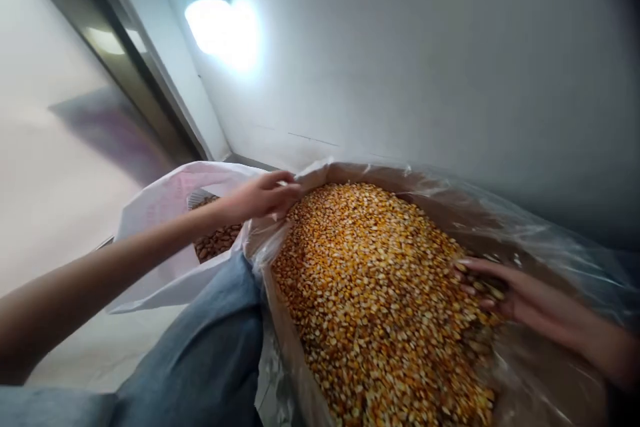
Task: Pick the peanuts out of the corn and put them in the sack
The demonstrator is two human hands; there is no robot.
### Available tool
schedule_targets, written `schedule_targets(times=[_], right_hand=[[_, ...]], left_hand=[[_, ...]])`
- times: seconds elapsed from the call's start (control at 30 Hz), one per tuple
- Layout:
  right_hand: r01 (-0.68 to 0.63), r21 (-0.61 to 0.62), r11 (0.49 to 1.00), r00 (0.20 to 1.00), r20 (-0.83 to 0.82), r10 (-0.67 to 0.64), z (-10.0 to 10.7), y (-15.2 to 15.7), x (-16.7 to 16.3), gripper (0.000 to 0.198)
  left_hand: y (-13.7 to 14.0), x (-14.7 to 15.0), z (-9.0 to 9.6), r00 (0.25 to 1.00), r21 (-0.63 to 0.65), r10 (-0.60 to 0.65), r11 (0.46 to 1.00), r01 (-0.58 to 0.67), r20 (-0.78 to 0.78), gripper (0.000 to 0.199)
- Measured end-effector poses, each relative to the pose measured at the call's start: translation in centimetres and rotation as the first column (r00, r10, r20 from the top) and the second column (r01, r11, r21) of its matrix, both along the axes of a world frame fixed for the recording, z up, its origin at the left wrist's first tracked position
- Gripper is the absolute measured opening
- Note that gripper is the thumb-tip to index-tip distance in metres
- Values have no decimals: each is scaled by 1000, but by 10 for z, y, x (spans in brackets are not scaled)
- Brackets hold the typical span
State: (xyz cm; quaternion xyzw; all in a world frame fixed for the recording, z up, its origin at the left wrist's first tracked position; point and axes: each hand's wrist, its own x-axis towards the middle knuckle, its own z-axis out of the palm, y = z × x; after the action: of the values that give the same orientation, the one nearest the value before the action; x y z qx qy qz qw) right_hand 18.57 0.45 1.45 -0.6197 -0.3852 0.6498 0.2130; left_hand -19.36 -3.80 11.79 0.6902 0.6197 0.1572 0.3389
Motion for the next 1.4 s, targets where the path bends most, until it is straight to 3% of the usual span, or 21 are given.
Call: schedule_targets(times=[0.1, 0.13, 0.2, 0.23, 0.33, 0.4, 0.43, 0.5, 0.57, 0.6, 0.67, 0.7, 0.77, 0.87, 0.9, 0.97, 1.07, 1.13, 1.3, 1.4], right_hand=[[-77, 11, 997, 997, -13, 78, 22, 5, -37, 3], [-124, 17, 992, 991, -46, 125, 32, 7, -59, 4], [-245, 35, 969, 959, -141, 247, 55, 7, -117, 8], [-322, 52, 945, 928, -182, 326, 66, 6, -151, 9], [-558, 184, 809, 755, -291, 587, 90, -1, -253, 19], [-630, 326, 705, 683, -199, 703, 98, -3, -303, 38], [-630, 403, 664, 694, -92, 714, 99, -3, -318, 49], [-619, 611, 494, 735, 230, 638, 97, 1, -323, 55], [-662, 705, 257, 728, 522, 444, 89, 2, -301, 45], [-709, 689, 153, 690, 632, 352, 83, 0, -282, 36], [-825, 565, 33, 554, 794, 249, 65, -13, -241, 25], [-876, 481, -12, 464, 851, 247, 54, -24, -222, 24], [-926, 340, -164, 278, 908, 313, 27, -54, -192, 22], [-849, 333, -410, 184, 914, 361, -24, -105, -175, 19], [-817, 336, -469, 170, 917, 361, -42, -120, -176, 20], [-810, 314, -495, 166, 932, 321, -77, -141, -181, 30], [-868, 274, -415, 192, 954, 230, -114, -151, -190, 40], [-883, 275, -380, 212, 956, 201, -124, -146, -194, 37], [-880, 258, -399, 199, 963, 184, -106, -112, -195, 22], [-912, 222, -346, 189, 974, 128, -85, -85, -188, 23]], left_hand=[[-11, -92, -11, 972, -113, 189, 972, -205, -137, 49], [-16, -116, -18, 964, -165, 198, 960, -227, -175, 55], [-24, -151, -32, 948, -149, 215, 956, -254, -236, 68], [-28, -162, -38, 942, -109, 234, 958, -266, -242, 71], [-38, -171, -48, 944, 17, 285, 958, -286, -164, 68], [-44, -165, -48, 952, 98, 291, 955, -282, -96, 62], [-48, -160, -47, 954, 139, 290, 950, -279, -73, 59], [-53, -149, -46, 952, 209, 302, 936, -284, -58, 52], [-57, -138, -46, 954, 251, 292, 931, -266, -71, 47], [-57, -132, -47, 959, 260, 273, 934, -246, -76, 45], [-55, -120, -50, 972, 272, 223, 942, -196, -72, 42], [-53, -113, -52, 979, 276, 193, 946, -168, -63, 41], [-47, -101, -54, 992, 295, 123, 949, -109, -28, 39], [-40, -82, -51, 999, 323, 41, 945, -44, 18, 36], [-38, -77, -48, 1000, 324, 21, 946, -25, 17, 35], [-36, -67, -42, 999, 322, -16, 946, 24, -28, 34], [-35, -55, -33, 991, 299, -61, 950, 94, -120, 30], [-33, -47, -31, 986, 277, -74, 954, 114, -150, 28], [-27, -28, -32, 955, 217, -206, 943, 252, -211, 30], [-23, -14, -33, 914, 183, -318, 912, 368, -251, 32]])
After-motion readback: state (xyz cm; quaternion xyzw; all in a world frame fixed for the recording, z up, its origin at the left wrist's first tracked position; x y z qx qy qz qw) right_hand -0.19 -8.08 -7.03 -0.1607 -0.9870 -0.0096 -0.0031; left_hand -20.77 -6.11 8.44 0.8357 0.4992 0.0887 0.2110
